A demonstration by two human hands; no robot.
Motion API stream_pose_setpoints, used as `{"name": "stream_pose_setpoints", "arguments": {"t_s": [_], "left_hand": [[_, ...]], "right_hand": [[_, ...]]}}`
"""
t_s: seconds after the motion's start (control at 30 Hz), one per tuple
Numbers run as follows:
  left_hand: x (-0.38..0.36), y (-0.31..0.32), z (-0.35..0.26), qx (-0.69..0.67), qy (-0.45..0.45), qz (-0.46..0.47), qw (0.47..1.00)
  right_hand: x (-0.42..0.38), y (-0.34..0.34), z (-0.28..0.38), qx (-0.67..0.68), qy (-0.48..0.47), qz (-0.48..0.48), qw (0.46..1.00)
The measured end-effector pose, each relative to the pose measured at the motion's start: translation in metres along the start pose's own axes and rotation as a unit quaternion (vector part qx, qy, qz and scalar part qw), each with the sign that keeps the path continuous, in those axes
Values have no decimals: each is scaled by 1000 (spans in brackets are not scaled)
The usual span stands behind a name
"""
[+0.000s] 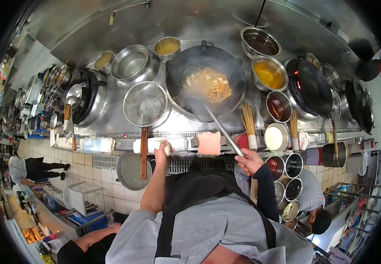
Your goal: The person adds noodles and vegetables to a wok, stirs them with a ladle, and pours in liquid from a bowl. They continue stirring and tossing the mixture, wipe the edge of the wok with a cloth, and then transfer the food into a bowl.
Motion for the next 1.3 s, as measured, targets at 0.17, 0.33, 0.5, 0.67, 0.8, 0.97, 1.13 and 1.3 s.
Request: {"name": "stream_pose_setpoints", "arguments": {"t_s": [0.17,0.33,0.5,0.67,0.8,0.97,1.13,1.3], "left_hand": [[-1,-1,-1,15,-9,9,1000],[3,-3,2,7,-1,10,1000],[-4,2,-5,16,0,-2,1000],[0,-2,-2,11,9,26,1000],[0,1,-1,9,-1,1,1000],[-3,-1,-3,15,-1,6,1000],[0,-1,0,19,-2,6,1000],[1,-1,1,20,-5,18,1000]], "right_hand": [[49,0,-15,-113,-223,-132,959],[-63,-98,50,-383,-178,-183,888],[-52,-100,60,-505,-173,-290,794],[-54,-122,74,-531,-150,-297,780],[-78,-137,84,-527,-155,-322,771],[32,-125,25,-375,-216,-329,839],[94,-47,1,-66,-204,-312,926],[173,36,-20,70,-213,-266,938]]}}
Point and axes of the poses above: each hand's wrist, its own x-axis towards the middle knuckle, its own y-axis out of the palm, z = x × y, the point moved 2 cm from there along x, towards the middle knuckle, and after that the axes turned 8 degrees about y, right-handed, at the moved point
